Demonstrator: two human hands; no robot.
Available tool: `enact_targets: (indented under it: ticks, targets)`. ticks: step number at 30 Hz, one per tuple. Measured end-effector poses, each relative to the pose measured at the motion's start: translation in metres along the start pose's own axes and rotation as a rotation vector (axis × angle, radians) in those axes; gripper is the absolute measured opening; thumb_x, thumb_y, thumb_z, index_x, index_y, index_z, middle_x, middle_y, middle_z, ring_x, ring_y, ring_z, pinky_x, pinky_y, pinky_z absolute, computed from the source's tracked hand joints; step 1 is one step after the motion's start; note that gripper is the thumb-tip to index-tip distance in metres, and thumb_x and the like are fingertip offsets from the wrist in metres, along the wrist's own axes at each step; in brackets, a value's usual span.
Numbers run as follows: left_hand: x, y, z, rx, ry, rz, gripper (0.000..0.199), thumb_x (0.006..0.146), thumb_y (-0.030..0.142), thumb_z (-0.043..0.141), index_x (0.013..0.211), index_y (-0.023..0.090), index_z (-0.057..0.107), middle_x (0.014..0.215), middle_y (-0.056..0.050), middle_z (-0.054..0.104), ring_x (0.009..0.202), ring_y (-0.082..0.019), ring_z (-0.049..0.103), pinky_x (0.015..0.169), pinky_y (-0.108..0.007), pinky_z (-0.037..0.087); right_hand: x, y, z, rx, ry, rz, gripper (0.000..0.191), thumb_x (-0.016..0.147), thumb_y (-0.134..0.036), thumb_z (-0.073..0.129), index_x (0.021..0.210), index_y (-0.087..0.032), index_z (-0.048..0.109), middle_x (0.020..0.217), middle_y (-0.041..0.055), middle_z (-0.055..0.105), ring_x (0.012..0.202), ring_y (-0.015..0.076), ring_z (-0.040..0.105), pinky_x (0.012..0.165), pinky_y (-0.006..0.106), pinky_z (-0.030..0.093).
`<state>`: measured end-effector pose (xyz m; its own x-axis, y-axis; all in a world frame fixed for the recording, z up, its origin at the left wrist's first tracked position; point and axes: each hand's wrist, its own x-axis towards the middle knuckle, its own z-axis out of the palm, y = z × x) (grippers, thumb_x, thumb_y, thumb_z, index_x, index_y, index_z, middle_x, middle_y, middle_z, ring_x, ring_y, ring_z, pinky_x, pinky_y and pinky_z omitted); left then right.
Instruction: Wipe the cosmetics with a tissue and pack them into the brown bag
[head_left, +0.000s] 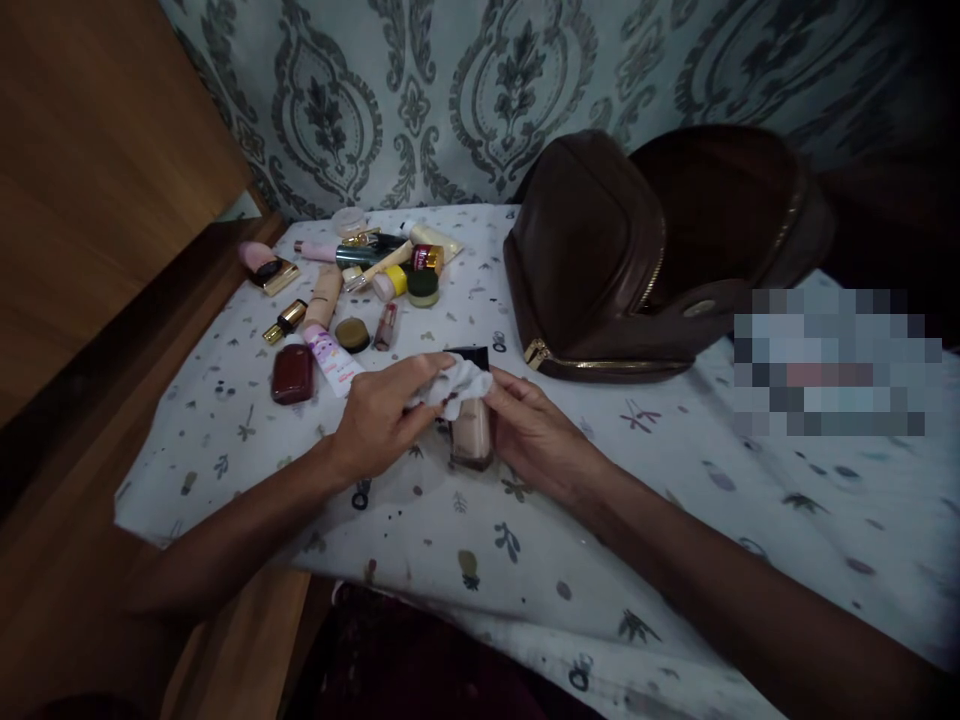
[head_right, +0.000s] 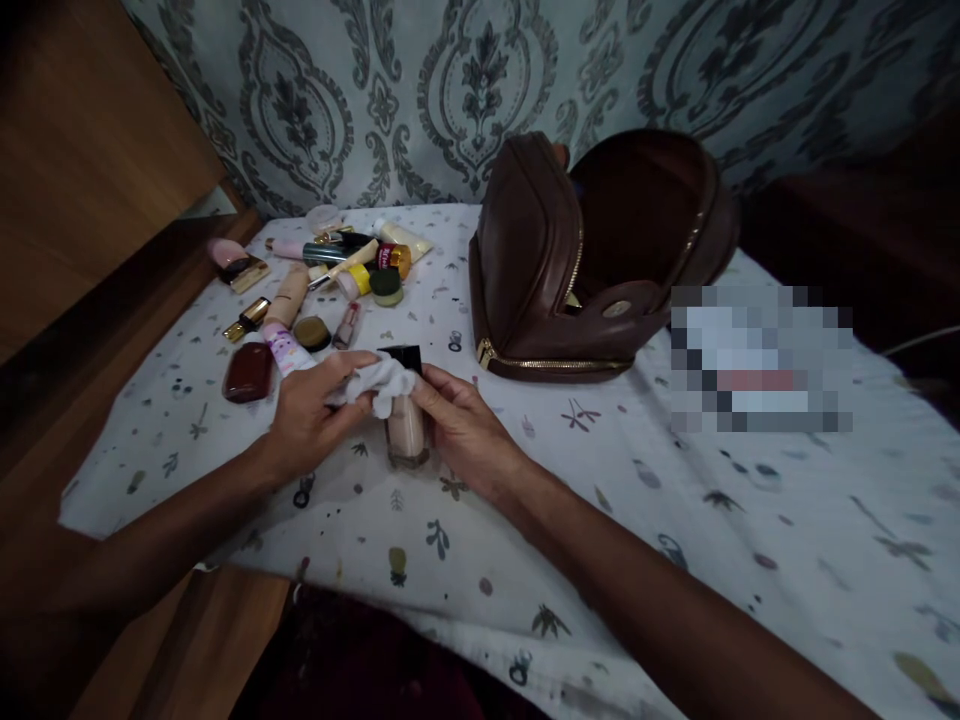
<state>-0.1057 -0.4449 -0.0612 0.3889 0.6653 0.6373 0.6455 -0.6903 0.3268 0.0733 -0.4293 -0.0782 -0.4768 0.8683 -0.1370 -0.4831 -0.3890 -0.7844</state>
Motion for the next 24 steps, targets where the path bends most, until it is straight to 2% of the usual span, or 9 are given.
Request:
enact_targets:
  ticks: [2,5,8,12,16,20,24]
  targets:
    - [-0.002,0.001,0.002,0.020,-0.057,0.073,0.026,0.094,0.018,0.050,0.119,0.019,0.059,0.102,-0.005,0.074,0.088,-0.016,0.071,0.076,-0.025,0.055,0.000,-0.002,0.000,0.031,0.042,0.021,0.039,0.060,-0.047,0.090,0.082,-0.021,0.069,0.075,-0.0013,0.070,0.080,0.0170,0.064,0.073,0.029,0.051]
    - [-0.004,0.003,0.004,0.047,-0.162,0.161,0.027,0.095,0.017,0.048,0.119,0.018,0.060,0.093,-0.004,0.074,0.079,-0.014,0.071,0.065,-0.023,0.053,0.000,-0.006,-0.002,0.061,0.093,0.054,0.041,0.060,-0.049,0.090,0.078,-0.020,0.066,0.064,-0.0039,0.064,0.065,0.0138,0.060,0.063,0.026,0.049]
    - [-0.004,0.005,0.004,0.034,-0.271,0.234,0.029,0.094,0.015,0.046,0.118,0.019,0.062,0.089,-0.002,0.073,0.073,-0.012,0.070,0.059,-0.021,0.050,0.002,-0.009,-0.006,0.067,0.107,0.066,0.039,0.067,-0.051,0.085,0.079,-0.019,0.067,0.069,-0.0016,0.067,0.065,0.0135,0.061,0.061,0.025,0.050]
    - [-0.003,0.004,0.003,-0.054,-0.376,0.241,0.032,0.093,0.014,0.048,0.121,0.021,0.062,0.093,-0.003,0.073,0.073,-0.013,0.069,0.062,-0.022,0.053,0.004,-0.012,-0.008,0.112,0.152,0.066,0.032,0.073,-0.047,0.083,0.081,-0.019,0.068,0.073,-0.0009,0.070,0.068,0.0133,0.063,0.066,0.025,0.052]
    - [-0.002,0.002,0.004,-0.170,-0.312,0.198,0.030,0.094,0.013,0.047,0.119,0.019,0.063,0.094,-0.004,0.075,0.078,-0.013,0.071,0.068,-0.022,0.056,0.002,-0.014,-0.007,0.129,0.153,0.155,0.035,0.072,-0.048,0.082,0.086,-0.018,0.070,0.072,0.0009,0.071,0.066,0.0148,0.064,0.063,0.027,0.053]
    - [0.000,0.002,0.004,-0.188,-0.201,0.129,0.024,0.095,0.021,0.052,0.116,0.019,0.064,0.097,-0.005,0.076,0.082,-0.014,0.072,0.072,-0.023,0.057,-0.001,-0.012,-0.004,0.103,0.085,0.141,0.046,0.063,-0.050,0.087,0.091,-0.018,0.071,0.072,0.0011,0.071,0.063,0.0148,0.063,0.058,0.026,0.050]
    - [0.003,0.001,0.000,-0.165,-0.098,-0.072,0.020,0.093,0.024,0.056,0.111,0.018,0.063,0.096,-0.003,0.074,0.076,-0.013,0.068,0.068,-0.022,0.054,-0.003,-0.007,-0.002,0.053,0.025,0.095,0.044,0.061,-0.048,0.089,0.088,-0.017,0.072,0.075,0.0020,0.072,0.067,0.0146,0.063,0.060,0.025,0.049]
